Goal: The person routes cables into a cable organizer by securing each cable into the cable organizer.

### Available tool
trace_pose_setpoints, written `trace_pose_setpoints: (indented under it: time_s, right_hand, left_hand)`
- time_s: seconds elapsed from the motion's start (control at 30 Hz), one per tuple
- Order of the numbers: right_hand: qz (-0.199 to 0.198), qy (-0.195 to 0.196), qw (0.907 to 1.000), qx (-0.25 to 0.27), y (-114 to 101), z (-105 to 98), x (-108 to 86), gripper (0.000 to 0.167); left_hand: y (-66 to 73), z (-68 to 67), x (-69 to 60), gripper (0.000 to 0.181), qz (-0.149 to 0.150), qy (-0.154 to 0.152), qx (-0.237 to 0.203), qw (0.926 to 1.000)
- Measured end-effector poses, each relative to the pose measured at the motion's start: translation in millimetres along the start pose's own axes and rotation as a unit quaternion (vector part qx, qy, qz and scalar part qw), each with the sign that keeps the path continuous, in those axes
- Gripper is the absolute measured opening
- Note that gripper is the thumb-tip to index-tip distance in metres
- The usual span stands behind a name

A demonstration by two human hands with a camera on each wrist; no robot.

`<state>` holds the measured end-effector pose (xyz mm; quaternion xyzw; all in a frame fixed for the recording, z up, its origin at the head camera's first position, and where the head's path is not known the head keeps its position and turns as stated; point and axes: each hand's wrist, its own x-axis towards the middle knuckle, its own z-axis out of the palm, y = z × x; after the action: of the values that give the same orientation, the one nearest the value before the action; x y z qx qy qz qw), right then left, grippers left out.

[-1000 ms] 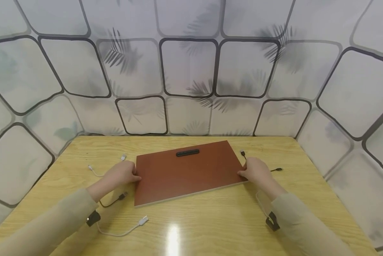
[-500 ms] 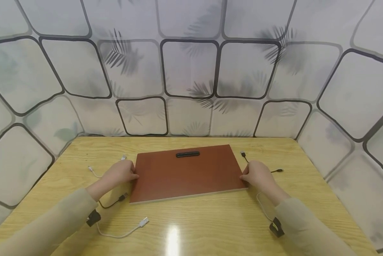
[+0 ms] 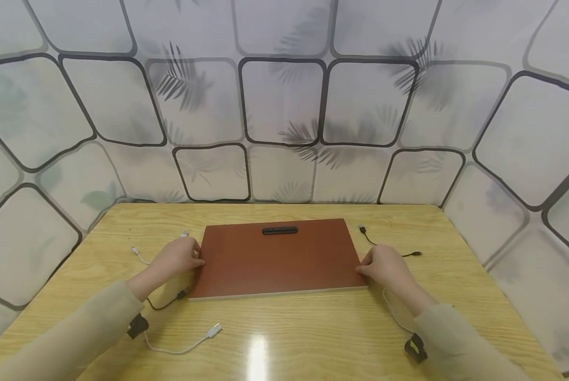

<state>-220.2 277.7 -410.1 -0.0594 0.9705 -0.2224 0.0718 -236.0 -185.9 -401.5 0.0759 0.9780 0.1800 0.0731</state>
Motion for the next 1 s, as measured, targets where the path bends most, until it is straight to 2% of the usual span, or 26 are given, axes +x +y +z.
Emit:
trace_pose_setpoints:
  time_s: [0.17, 0.43, 0.83, 1.0]
  right_hand:
    - [0.004, 0.002, 1.0000, 0.001, 0.1, 1.6, -1.3, 0.015]
    - [0.014, -0.005, 0.9999, 0.002, -1.1, 2.8, -4.4, 0.015]
    - [0.010, -0.002, 0.9999, 0.007, -2.6, 5.8, -11.4, 0.017]
    - [0.019, -0.007, 0.9997, 0.009, -1.8, 6.9, -12.1, 0.018]
  left_hand:
    - [0.2, -2.1, 0.5, 0.019, 0.002, 0.004, 0.010, 0.9999]
    - [-2.8, -1.1, 2.8, 0.022, 0.005, 0.006, 0.026, 0.9996]
    - [-4.7, -1.4, 1.7, 0.025, 0.012, 0.008, 0.017, 0.9997]
    - [-6.1, -0.4, 1.9, 0.027, 0.015, 0.008, 0.020, 0.9997]
